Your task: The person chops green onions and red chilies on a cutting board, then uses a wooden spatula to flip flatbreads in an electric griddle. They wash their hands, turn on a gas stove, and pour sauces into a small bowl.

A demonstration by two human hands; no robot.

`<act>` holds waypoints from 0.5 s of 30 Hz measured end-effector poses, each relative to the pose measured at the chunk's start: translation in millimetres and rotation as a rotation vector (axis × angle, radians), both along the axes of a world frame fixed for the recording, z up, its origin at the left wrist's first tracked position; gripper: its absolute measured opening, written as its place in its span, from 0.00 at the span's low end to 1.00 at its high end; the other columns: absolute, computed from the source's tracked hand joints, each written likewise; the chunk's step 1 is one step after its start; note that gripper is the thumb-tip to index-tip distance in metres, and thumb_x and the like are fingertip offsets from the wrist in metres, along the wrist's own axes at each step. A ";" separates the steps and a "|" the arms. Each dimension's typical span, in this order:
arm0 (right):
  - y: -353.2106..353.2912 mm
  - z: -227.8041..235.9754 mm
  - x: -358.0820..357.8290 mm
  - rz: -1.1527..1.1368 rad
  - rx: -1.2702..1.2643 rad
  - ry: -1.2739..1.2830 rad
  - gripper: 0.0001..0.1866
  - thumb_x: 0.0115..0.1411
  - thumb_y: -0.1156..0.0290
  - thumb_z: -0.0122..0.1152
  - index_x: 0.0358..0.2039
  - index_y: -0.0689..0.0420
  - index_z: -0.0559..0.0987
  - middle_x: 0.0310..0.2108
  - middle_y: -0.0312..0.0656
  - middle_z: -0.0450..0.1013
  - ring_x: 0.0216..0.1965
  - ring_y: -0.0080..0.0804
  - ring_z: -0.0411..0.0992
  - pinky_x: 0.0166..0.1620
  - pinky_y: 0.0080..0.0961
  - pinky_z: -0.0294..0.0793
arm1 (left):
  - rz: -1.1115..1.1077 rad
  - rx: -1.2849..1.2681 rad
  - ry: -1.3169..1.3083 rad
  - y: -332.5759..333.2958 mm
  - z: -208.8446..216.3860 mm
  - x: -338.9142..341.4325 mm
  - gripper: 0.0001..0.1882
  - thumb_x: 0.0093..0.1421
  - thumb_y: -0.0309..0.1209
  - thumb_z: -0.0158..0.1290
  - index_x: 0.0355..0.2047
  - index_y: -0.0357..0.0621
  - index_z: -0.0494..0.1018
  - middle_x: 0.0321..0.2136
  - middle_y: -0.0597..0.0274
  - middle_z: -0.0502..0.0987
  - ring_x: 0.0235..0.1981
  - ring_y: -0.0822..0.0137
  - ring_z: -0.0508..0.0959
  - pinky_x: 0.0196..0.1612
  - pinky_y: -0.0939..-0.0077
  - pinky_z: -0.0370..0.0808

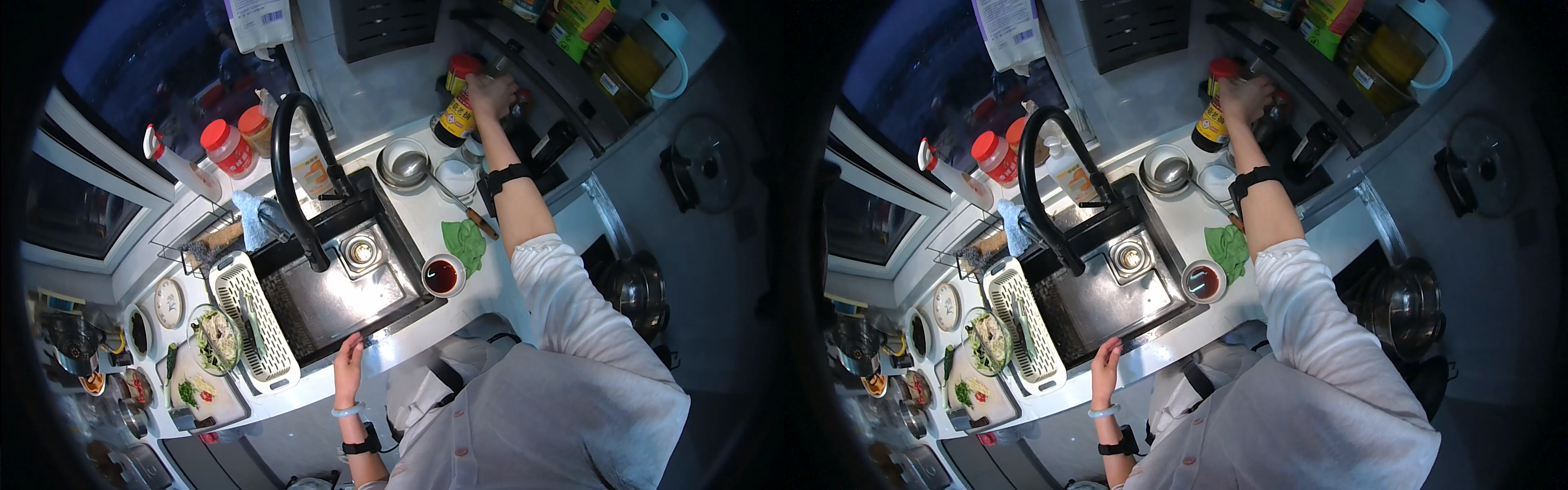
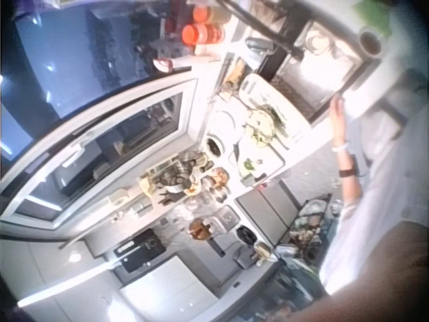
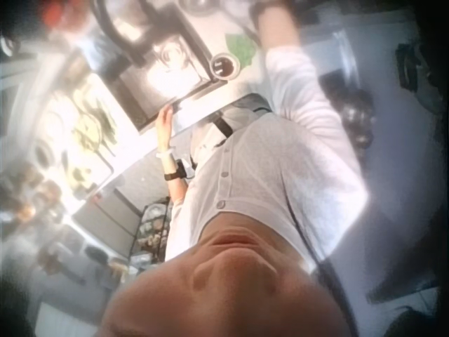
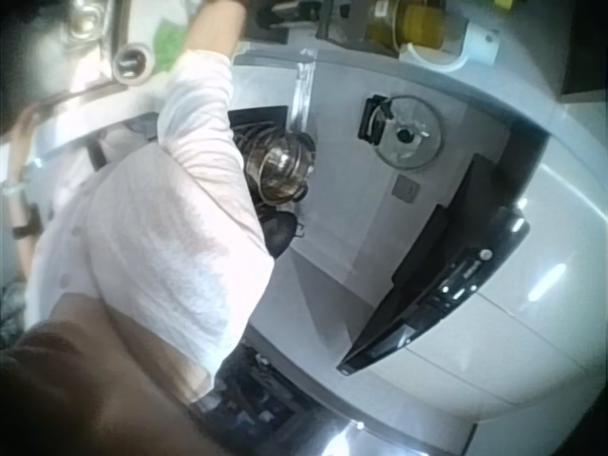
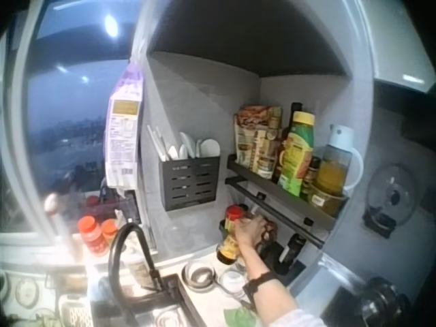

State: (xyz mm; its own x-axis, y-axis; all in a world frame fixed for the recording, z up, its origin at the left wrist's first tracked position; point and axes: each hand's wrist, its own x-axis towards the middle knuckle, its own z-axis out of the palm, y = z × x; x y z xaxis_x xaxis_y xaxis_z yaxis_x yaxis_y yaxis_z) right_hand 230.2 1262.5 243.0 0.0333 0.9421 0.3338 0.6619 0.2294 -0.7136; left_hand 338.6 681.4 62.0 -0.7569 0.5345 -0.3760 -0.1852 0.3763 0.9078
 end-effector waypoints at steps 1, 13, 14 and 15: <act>1.6 1.3 0.7 0.033 -0.015 -0.006 0.50 0.44 0.45 0.71 0.56 0.69 0.62 0.55 0.59 0.62 0.58 0.58 0.63 0.52 0.52 0.74 | 0.006 0.010 -0.007 1.5 -0.1 -1.1 0.17 0.68 0.29 0.50 0.55 0.35 0.71 0.49 0.53 0.78 0.51 0.65 0.77 0.54 0.74 0.71; -52.0 -19.1 8.9 0.287 -0.123 -0.033 0.47 0.42 0.52 0.71 0.59 0.61 0.63 0.55 0.56 0.66 0.58 0.57 0.64 0.57 0.50 0.67 | -0.074 -0.025 0.104 17.7 24.8 -11.4 0.18 0.68 0.30 0.50 0.55 0.35 0.71 0.49 0.55 0.78 0.48 0.66 0.78 0.52 0.76 0.72; -62.9 -18.2 12.9 0.324 -0.115 -0.042 0.47 0.42 0.52 0.71 0.59 0.61 0.63 0.55 0.56 0.67 0.58 0.58 0.64 0.57 0.50 0.67 | -0.072 -0.032 0.108 19.7 32.6 -14.4 0.18 0.68 0.30 0.50 0.55 0.35 0.70 0.49 0.56 0.78 0.49 0.67 0.77 0.53 0.76 0.72; -76.3 -16.9 16.5 0.355 -0.122 -0.056 0.47 0.42 0.52 0.71 0.59 0.61 0.64 0.54 0.56 0.67 0.58 0.58 0.64 0.57 0.50 0.68 | -0.074 -0.024 0.181 22.0 42.1 -18.0 0.18 0.68 0.30 0.50 0.55 0.36 0.70 0.46 0.54 0.78 0.46 0.65 0.78 0.50 0.74 0.73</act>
State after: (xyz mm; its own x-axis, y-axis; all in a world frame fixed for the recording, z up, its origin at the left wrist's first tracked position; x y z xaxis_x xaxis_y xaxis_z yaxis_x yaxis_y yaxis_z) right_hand 246.6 1186.2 226.1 -0.3179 0.9245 0.2101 0.5953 0.3671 -0.7147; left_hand 320.6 703.4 104.1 -0.7721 0.5840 -0.2506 0.0096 0.4050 0.9143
